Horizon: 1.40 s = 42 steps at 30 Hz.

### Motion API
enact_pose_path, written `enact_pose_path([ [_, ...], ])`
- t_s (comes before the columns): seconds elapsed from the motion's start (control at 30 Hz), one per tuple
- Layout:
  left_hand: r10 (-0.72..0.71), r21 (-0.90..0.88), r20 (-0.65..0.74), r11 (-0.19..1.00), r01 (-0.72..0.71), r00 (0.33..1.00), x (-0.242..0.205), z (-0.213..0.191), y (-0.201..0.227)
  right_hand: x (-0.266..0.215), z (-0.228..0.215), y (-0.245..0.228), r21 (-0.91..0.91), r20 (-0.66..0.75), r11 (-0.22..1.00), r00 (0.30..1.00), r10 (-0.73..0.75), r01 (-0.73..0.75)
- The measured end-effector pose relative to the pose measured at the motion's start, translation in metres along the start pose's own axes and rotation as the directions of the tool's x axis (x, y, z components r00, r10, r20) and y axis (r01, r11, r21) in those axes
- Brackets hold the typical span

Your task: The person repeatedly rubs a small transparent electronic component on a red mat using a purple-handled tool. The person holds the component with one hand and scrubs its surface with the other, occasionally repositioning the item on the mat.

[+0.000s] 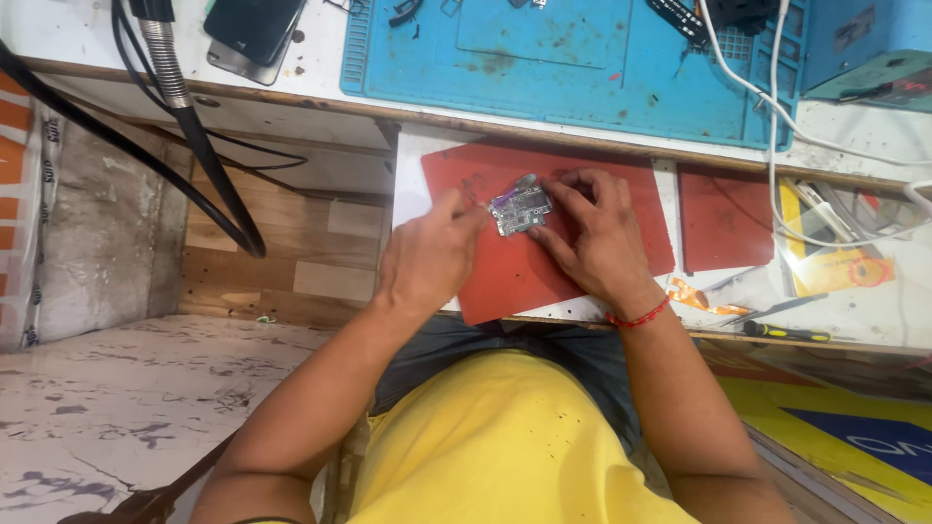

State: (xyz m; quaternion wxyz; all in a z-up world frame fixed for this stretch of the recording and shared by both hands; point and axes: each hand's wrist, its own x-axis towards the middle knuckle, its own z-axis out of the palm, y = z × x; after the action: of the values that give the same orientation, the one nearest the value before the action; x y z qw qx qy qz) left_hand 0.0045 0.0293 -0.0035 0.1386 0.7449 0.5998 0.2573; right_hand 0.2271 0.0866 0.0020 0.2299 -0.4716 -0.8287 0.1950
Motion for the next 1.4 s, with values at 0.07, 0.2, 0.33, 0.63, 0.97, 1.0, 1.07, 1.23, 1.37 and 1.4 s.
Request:
enact_pose_path([
  [0.07,0.075,0.026,0.049,0.997,-0.076,0.996,0.003,0.001,-0.005,-0.001,-0.001,0.0,-0.004,-0.003,1.0,1.0,0.001,-0.001],
  [0.2,0.028,-0.017,0.009,0.999,-0.028,1.0,-0.004,-0.014,-0.011,0.001,-0.001,-0.001,-0.021,0.005,1.0,1.0,0.014,-0.014],
  [0.33,-0.03,0.05,0.076,0.998,0.026,0.997,-0.019,-0.026,-0.008,0.003,-0.002,0.001,0.0,-0.005,1.0,1.0,0.004,-0.004],
  [0.63,-0.009,0.052,0.006,0.999,0.009,1.0,-0.021,-0.021,-0.025,0.005,-0.006,-0.005,-0.018,0.005,1.0,1.0,-0.017,0.017],
  [0.97,0.149,-0.018,-0.005,0.989,-0.149,0.989,-0.018,-0.009,-0.011,0.001,-0.002,-0.002,-0.015,0.008,1.0,1.0,0.013,-0.013],
  [1.0,0.066,-0.019,0.009,0.998,-0.066,0.998,-0.015,-0.009,-0.012,0.003,-0.003,-0.002,-0.024,0.011,1.0,1.0,0.015,-0.014],
  [1.07,-0.09,-0.016,0.056,0.996,0.091,0.994,-0.011,-0.012,-0.013,0.003,-0.003,-0.003,-0.014,0.012,1.0,1.0,0.005,-0.005],
  [1.23,0.042,-0.013,0.038,0.999,-0.042,0.998,-0.007,-0.015,-0.007,-0.001,-0.003,0.001,-0.014,-0.007,1.0,1.0,-0.012,0.012],
  [1.37,-0.108,-0.028,-0.024,0.994,0.108,0.994,-0.014,-0.019,-0.006,-0.001,-0.002,-0.001,0.014,-0.001,1.0,1.0,-0.008,0.008],
  [1.4,-0.051,-0.022,-0.005,0.998,0.051,0.999,-0.015,-0.02,-0.005,-0.001,-0.003,-0.002,0.025,-0.003,1.0,1.0,-0.005,0.005],
])
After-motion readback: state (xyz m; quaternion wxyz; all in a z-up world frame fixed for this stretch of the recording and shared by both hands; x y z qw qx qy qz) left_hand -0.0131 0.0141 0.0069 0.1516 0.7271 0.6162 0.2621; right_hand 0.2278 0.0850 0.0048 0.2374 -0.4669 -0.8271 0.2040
